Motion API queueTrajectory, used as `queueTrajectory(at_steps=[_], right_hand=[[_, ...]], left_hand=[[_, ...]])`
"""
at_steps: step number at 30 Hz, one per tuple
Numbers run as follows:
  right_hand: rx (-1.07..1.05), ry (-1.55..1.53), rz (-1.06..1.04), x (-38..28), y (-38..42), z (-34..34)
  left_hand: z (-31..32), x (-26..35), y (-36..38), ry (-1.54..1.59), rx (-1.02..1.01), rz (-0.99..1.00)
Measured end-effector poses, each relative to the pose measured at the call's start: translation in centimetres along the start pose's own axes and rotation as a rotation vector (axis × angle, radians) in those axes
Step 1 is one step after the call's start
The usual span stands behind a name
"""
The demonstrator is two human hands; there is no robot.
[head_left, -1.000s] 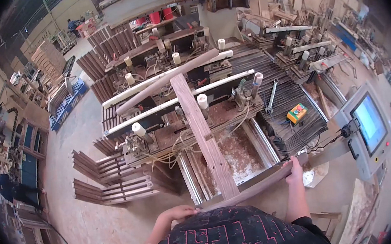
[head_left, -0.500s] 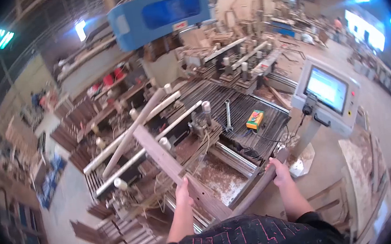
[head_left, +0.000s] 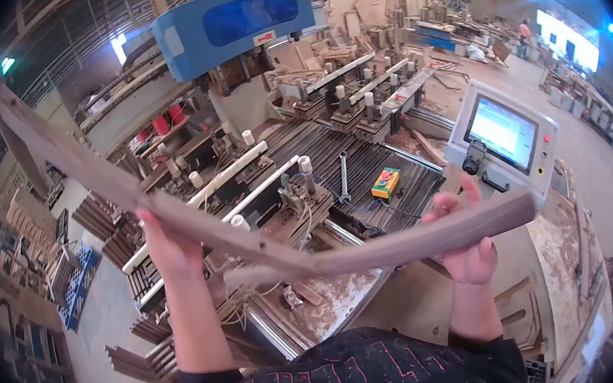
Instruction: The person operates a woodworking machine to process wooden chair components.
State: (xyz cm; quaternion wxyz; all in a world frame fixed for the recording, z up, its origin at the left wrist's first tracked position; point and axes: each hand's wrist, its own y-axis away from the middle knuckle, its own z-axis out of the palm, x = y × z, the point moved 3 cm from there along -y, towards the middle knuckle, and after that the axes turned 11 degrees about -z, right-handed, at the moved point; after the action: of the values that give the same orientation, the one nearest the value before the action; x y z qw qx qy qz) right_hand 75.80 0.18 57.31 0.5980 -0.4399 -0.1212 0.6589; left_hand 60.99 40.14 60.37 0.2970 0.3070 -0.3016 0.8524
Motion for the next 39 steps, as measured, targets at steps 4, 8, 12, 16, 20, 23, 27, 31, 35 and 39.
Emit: queueTrajectory(at_steps=[4, 8, 12, 16, 20, 23, 27, 31, 35, 39], right_hand=[[-0.311, 0.284, 0.130, 3.2, -1.5, 3.1], [-0.539, 0.676, 0.378, 9.8, 0.0, 1.8], [-0.809, 0.699, 0.389, 15.6, 3.6, 1.4], [-0.693, 0.405, 0.439, 19.5, 6.2, -1.1], [-0.527, 0.696, 0.246, 15.5, 1.4, -1.7], [-0.577, 1.027, -0.047, 11.7, -2.4, -0.6], [-0.683, 1.292, -0.276, 10.3, -3.4, -0.5], [-0.858, 1.374, -0.289, 9.1, -2.6, -0.6], [-1.079, 1.431, -0.278, 10.7, -0.6, -2.9], [-1.119, 1.459, -0.278, 11.7, 1.3, -5.4]], left_hand=[[5.2, 4.9, -3.9, 0.037, -0.036, 0.090], [9.3, 8.1, -5.5, 0.039, 0.055, 0.098], [10.4, 7.5, -5.1, 0.206, 0.148, 0.023], [5.7, 4.8, -6.8, 0.307, 0.194, -0.019], [-0.8, 3.8, -8.5, 0.228, 0.001, -0.036], [-9.0, 3.1, -12.6, 1.145, -0.607, -0.621], [-6.4, 0.2, -7.4, 1.033, -0.235, -0.338], [-7.4, -5.2, -2.1, 0.981, -0.155, -0.370], [-13.6, -14.2, 2.5, 1.343, 0.008, -0.366], [-17.3, -19.2, 4.5, 1.573, 0.041, -0.408]])
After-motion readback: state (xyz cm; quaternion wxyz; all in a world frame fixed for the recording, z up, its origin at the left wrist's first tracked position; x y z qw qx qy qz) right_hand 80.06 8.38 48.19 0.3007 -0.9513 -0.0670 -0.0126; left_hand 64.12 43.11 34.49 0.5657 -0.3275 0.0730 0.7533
